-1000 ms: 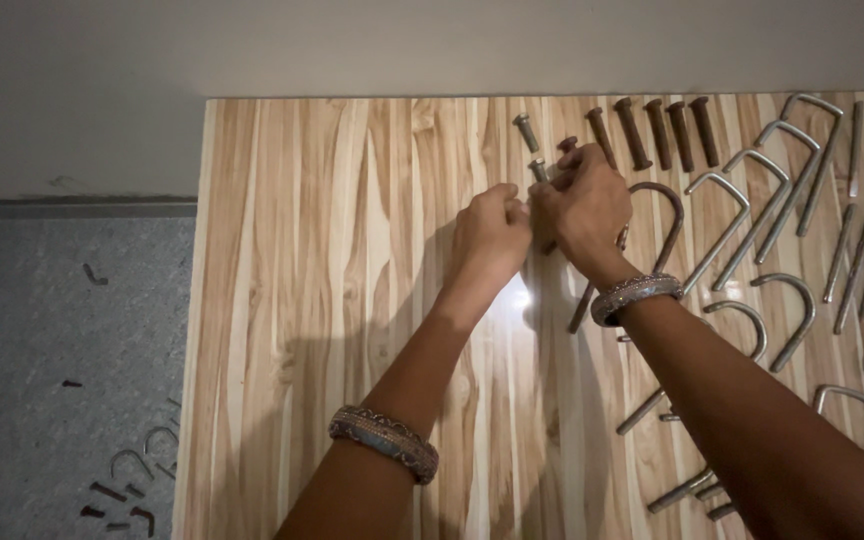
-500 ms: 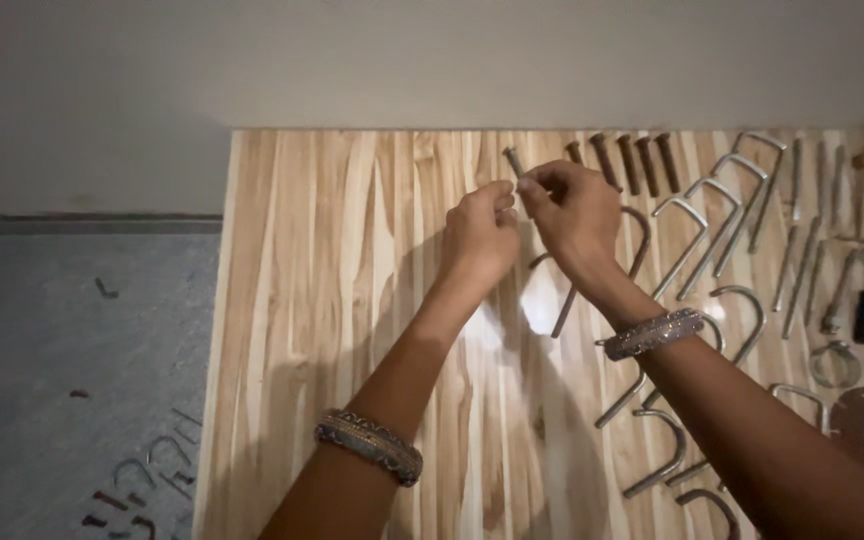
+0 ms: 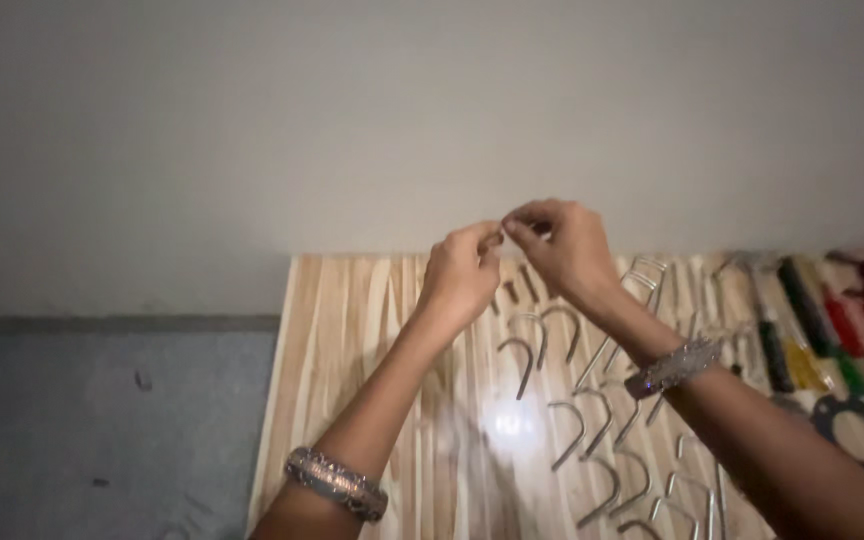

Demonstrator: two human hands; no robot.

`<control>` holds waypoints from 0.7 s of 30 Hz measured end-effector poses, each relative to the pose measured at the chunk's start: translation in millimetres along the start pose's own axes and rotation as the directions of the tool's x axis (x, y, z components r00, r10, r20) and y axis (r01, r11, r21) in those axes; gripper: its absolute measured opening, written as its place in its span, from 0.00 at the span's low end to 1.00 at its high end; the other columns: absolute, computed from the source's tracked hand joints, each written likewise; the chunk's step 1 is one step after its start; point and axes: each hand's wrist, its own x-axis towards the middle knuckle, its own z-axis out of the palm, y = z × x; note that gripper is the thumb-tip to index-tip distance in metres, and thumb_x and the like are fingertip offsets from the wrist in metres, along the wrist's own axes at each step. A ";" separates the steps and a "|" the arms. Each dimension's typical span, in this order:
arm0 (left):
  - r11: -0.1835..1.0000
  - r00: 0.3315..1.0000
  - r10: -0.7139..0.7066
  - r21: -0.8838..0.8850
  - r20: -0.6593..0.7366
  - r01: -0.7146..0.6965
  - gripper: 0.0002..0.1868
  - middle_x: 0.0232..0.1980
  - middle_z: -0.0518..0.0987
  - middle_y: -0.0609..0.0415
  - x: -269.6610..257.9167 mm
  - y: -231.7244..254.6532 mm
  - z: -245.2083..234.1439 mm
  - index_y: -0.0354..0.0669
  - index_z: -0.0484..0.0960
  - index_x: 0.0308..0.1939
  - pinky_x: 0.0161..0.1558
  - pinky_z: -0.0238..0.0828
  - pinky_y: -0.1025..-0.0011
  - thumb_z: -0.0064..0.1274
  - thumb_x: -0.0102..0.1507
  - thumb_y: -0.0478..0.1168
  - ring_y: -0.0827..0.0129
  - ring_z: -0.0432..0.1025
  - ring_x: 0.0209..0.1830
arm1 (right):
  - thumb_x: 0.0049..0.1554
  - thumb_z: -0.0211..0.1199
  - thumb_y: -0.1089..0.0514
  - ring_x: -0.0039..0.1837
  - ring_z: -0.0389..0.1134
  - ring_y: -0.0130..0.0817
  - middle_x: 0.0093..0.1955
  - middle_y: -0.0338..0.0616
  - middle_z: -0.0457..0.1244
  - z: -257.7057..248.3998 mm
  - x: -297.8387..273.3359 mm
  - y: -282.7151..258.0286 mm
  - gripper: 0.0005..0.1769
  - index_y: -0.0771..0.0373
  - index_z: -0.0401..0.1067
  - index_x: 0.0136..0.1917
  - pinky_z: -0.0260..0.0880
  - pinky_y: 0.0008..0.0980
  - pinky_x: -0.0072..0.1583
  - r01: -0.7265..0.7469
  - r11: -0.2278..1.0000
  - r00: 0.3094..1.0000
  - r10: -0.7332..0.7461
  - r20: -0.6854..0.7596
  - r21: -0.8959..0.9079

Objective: The person repeatedly picks up metal hooks and nails from the floor and a wooden table, then places them back down in organized rows. The person handles the items one by one, moving between the floor and the table to sort the hardware.

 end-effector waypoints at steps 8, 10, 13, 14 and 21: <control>0.993 0.995 0.102 0.060 0.020 -0.103 0.17 0.53 0.84 0.41 3.3 127.0 -75.0 0.39 0.82 0.55 0.56 0.75 0.60 0.49 0.63 0.36 0.50 0.78 0.56 | 0.57 0.66 0.58 0.50 0.76 0.39 0.51 0.48 0.73 -91.0 0.1 -113.5 0.12 0.61 0.81 0.54 0.77 0.38 0.52 0.096 0.993 0.995 -0.098 -0.033 -0.070; 0.988 0.990 0.141 0.063 -0.001 -0.141 0.17 0.52 0.84 0.40 0.2 152.5 -97.7 0.38 0.83 0.55 0.56 0.75 0.61 0.50 0.63 0.36 0.50 0.79 0.56 | 0.56 0.66 0.59 0.50 0.76 0.40 0.52 0.47 0.73 -108.3 0.7 -142.6 0.12 0.60 0.81 0.54 0.77 0.39 0.52 0.122 0.987 0.992 -0.125 -0.028 -0.101; 0.982 0.984 0.177 0.078 -0.029 -0.175 0.18 0.52 0.84 0.40 -10.5 182.9 -127.4 0.38 0.82 0.55 0.56 0.75 0.61 0.51 0.62 0.36 0.51 0.79 0.56 | 0.56 0.65 0.59 0.49 0.76 0.42 0.52 0.48 0.73 -126.4 -4.0 -179.8 0.13 0.59 0.81 0.54 0.76 0.40 0.52 0.203 0.966 0.977 -0.210 -0.030 -0.158; 0.979 0.982 0.186 0.088 -0.037 -0.183 0.18 0.51 0.84 0.40 -16.5 191.5 -137.5 0.37 0.82 0.55 0.55 0.75 0.61 0.51 0.62 0.36 0.51 0.79 0.55 | 0.55 0.65 0.59 0.49 0.76 0.43 0.51 0.49 0.73 -130.4 -7.8 -191.8 0.13 0.60 0.81 0.54 0.76 0.40 0.52 0.239 0.956 0.969 -0.246 -0.023 -0.168; 0.964 0.964 0.239 0.146 -0.117 -0.221 0.19 0.51 0.84 0.40 -53.0 233.7 -190.6 0.37 0.81 0.57 0.56 0.75 0.61 0.51 0.62 0.38 0.53 0.80 0.55 | 0.54 0.63 0.61 0.49 0.74 0.48 0.49 0.50 0.71 -154.0 -19.4 -258.6 0.14 0.60 0.80 0.54 0.73 0.44 0.52 0.414 0.882 0.910 -0.409 0.072 -0.224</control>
